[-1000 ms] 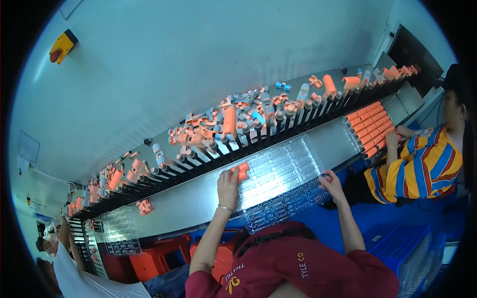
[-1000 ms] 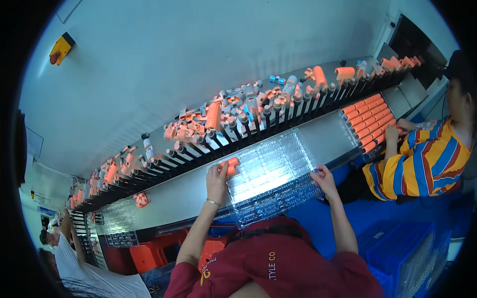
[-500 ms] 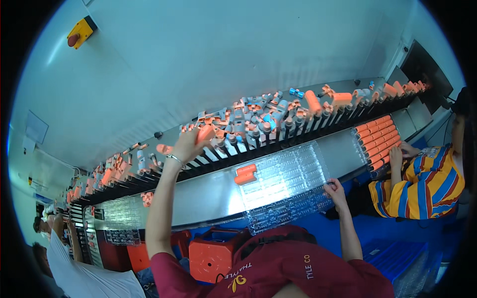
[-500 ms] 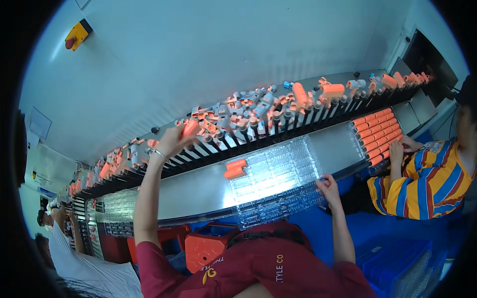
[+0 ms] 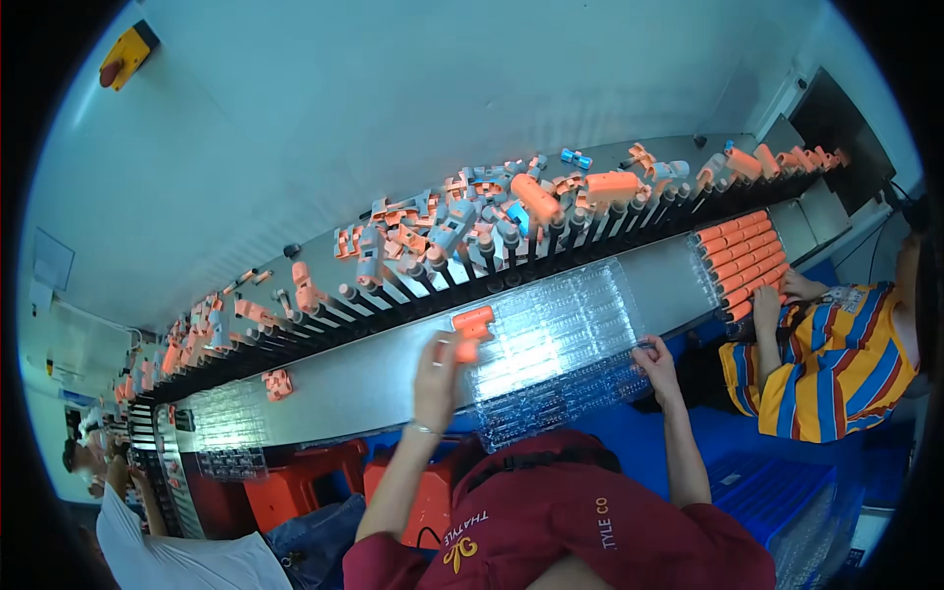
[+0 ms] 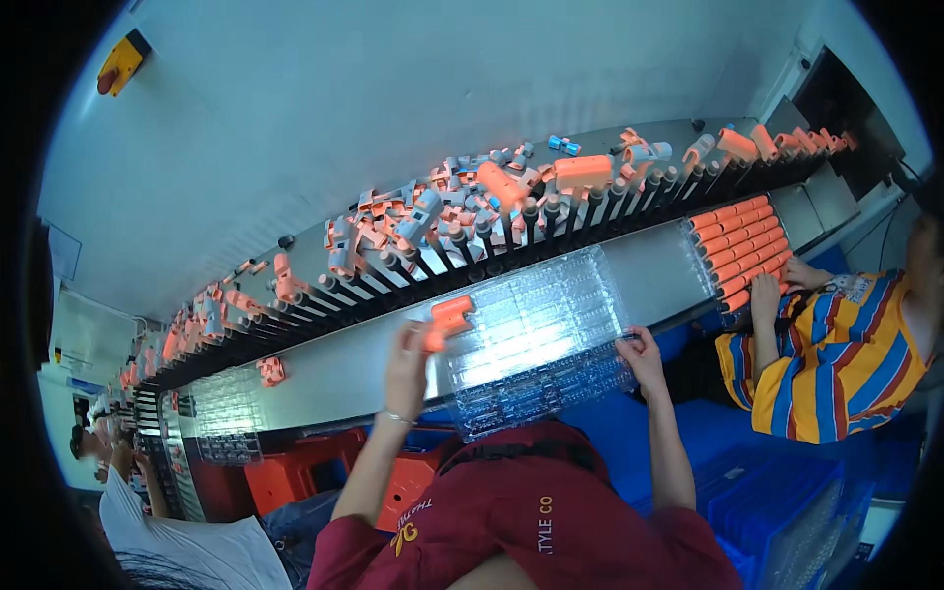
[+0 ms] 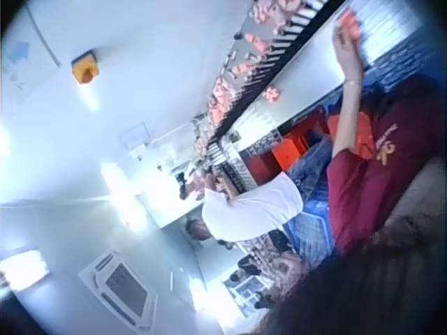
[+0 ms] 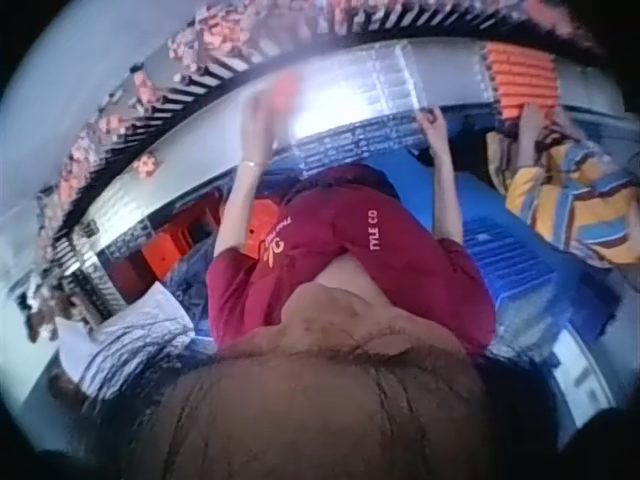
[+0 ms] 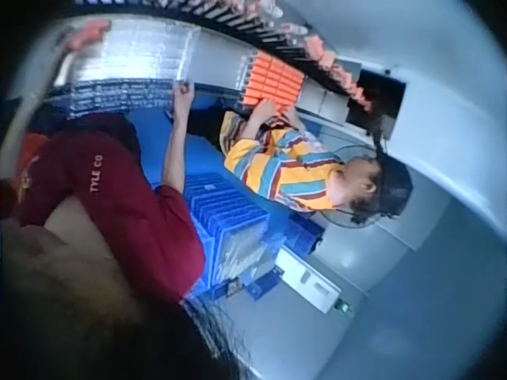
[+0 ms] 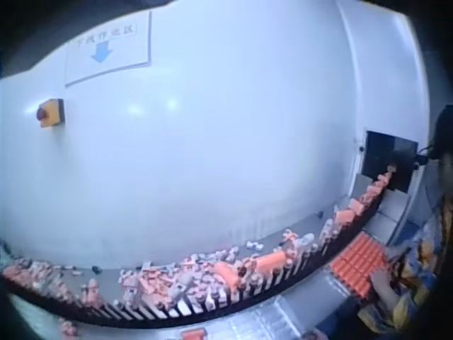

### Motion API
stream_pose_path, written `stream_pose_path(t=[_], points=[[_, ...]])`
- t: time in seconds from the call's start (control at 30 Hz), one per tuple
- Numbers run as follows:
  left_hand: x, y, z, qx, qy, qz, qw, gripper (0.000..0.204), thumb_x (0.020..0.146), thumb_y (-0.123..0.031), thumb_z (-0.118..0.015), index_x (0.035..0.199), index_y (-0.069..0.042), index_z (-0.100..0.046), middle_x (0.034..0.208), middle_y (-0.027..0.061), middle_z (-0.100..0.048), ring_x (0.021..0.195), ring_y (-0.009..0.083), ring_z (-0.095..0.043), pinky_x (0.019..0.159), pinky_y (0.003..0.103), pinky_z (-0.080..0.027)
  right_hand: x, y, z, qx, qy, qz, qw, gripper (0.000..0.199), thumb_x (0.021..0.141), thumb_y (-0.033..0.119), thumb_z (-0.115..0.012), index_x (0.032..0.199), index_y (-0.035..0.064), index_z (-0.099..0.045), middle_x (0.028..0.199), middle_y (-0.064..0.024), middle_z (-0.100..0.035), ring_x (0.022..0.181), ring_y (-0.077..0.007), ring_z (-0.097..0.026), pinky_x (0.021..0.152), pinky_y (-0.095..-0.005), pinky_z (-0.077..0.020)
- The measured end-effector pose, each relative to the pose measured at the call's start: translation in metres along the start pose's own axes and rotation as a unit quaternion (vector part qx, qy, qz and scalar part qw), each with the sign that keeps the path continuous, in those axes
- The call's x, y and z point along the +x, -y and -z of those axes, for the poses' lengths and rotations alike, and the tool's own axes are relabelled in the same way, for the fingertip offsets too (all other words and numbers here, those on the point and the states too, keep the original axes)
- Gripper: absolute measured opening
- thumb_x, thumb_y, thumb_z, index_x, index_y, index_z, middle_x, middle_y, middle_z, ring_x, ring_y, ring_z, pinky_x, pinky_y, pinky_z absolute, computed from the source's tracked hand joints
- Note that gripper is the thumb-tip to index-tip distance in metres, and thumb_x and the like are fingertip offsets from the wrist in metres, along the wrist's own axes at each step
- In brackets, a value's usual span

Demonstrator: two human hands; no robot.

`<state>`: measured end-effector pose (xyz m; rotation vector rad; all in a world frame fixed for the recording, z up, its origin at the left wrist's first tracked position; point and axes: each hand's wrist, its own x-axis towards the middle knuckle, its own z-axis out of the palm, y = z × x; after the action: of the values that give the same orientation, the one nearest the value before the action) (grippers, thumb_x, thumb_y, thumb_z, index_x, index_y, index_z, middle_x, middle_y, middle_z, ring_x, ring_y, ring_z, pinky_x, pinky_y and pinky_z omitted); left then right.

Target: The person takes components from an assembly line, packs them into a plastic tray by hand, and places the filled tray onto a conveyor belt before picking up a new tray to pack more components.

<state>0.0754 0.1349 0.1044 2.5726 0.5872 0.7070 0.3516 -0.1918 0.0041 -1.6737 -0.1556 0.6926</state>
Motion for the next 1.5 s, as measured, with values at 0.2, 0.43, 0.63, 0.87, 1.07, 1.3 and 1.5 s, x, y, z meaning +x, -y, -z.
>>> stream_pose_path(t=[0.2, 0.43, 0.63, 0.87, 1.07, 1.3, 1.5], points=[[-0.012, -0.006, -0.064, 0.088, 0.034, -0.023, 0.995, 0.061, 0.083, 0.002, -0.061, 0.142, -0.005, -0.047, 0.140, 0.0239, -0.043, 0.130, 0.0447, -0.042, 0.108, 0.047, -0.041, -0.008, 0.006, -0.009, 0.013, -0.012, -0.016, 1.000, 0.034, 0.092, 0.013, -0.071, 0.121, 0.0077, -0.056, 0.086, -0.0010, -0.068, 0.072, -0.0078, -0.062, 0.061, -0.0219, -0.0470], [-0.015, -0.008, -0.078, 0.158, 0.098, 0.120, 0.975, 0.079, 0.098, -0.043, -0.053, 0.154, 0.004, -0.024, 0.163, 0.0222, -0.018, 0.152, 0.0418, -0.010, 0.119, 0.060, -0.005, -0.002, 0.007, -0.004, 0.018, -0.013, -0.002, 1.000, 0.033, 0.092, 0.013, -0.071, 0.120, 0.0081, -0.056, 0.087, -0.0012, -0.069, 0.072, -0.0081, -0.062, 0.063, -0.0220, -0.0476], [-0.010, -0.030, -0.083, 0.155, 0.148, 0.081, 0.973, 0.080, 0.096, -0.047, -0.055, 0.155, 0.000, -0.027, 0.164, 0.0149, -0.021, 0.153, 0.0340, -0.012, 0.119, 0.062, -0.005, -0.002, 0.013, 0.004, 0.025, -0.015, -0.012, 0.999, 0.036, 0.091, 0.011, -0.072, 0.121, 0.0072, -0.054, 0.088, -0.0046, -0.069, 0.072, -0.0092, -0.063, 0.063, -0.0231, -0.0481], [0.036, -0.095, -0.035, -0.044, 0.057, -0.124, 0.990, 0.054, 0.091, -0.013, -0.064, 0.142, -0.006, -0.049, 0.143, 0.0161, -0.049, 0.139, 0.0360, -0.041, 0.114, 0.051, -0.029, 0.005, 0.012, 0.022, 0.030, -0.002, -0.018, 0.999, 0.041, 0.089, 0.013, -0.075, 0.123, 0.0070, -0.053, 0.083, -0.0026, -0.067, 0.072, -0.0090, -0.062, 0.062, -0.0232, -0.0479], [0.158, -0.078, 0.046, 0.134, -0.132, -0.137, 0.972, 0.061, 0.077, 0.001, -0.068, 0.136, -0.001, -0.051, 0.134, 0.0197, -0.055, 0.124, 0.0395, -0.052, 0.103, 0.048, -0.043, 0.004, 0.019, 0.033, 0.037, -0.008, -0.001, 0.999, 0.041, 0.088, 0.015, -0.076, 0.122, 0.0082, -0.053, 0.082, -0.0017, -0.067, 0.070, -0.0087, -0.062, 0.060, -0.0218, -0.0472], [0.192, -0.023, 0.113, 0.145, 0.078, -0.065, 0.984, 0.027, 0.087, -0.011, -0.068, 0.111, -0.003, -0.062, 0.099, 0.0215, -0.066, 0.093, 0.0419, -0.064, 0.076, 0.049, -0.050, 0.015, 0.025, 0.045, 0.025, 0.019, -0.011, 0.999, 0.040, 0.090, 0.015, -0.075, 0.123, 0.0100, -0.052, 0.087, -0.0036, -0.070, 0.071, -0.0096, -0.063, 0.059, -0.0234, -0.0477], [0.134, -0.004, 0.117, 0.216, -0.126, -0.073, 0.965, 0.036, 0.089, -0.002, -0.060, 0.125, -0.001, -0.058, 0.109, 0.0189, -0.065, 0.104, 0.0395, -0.062, 0.090, 0.049, -0.048, 0.025, 0.037, 0.059, -0.165, 0.000, 0.090, 0.982, 0.036, 0.090, 0.021, -0.074, 0.119, 0.0065, -0.058, 0.082, -0.0024, -0.068, 0.072, -0.0128, -0.064, 0.065, -0.0279, -0.0522]])
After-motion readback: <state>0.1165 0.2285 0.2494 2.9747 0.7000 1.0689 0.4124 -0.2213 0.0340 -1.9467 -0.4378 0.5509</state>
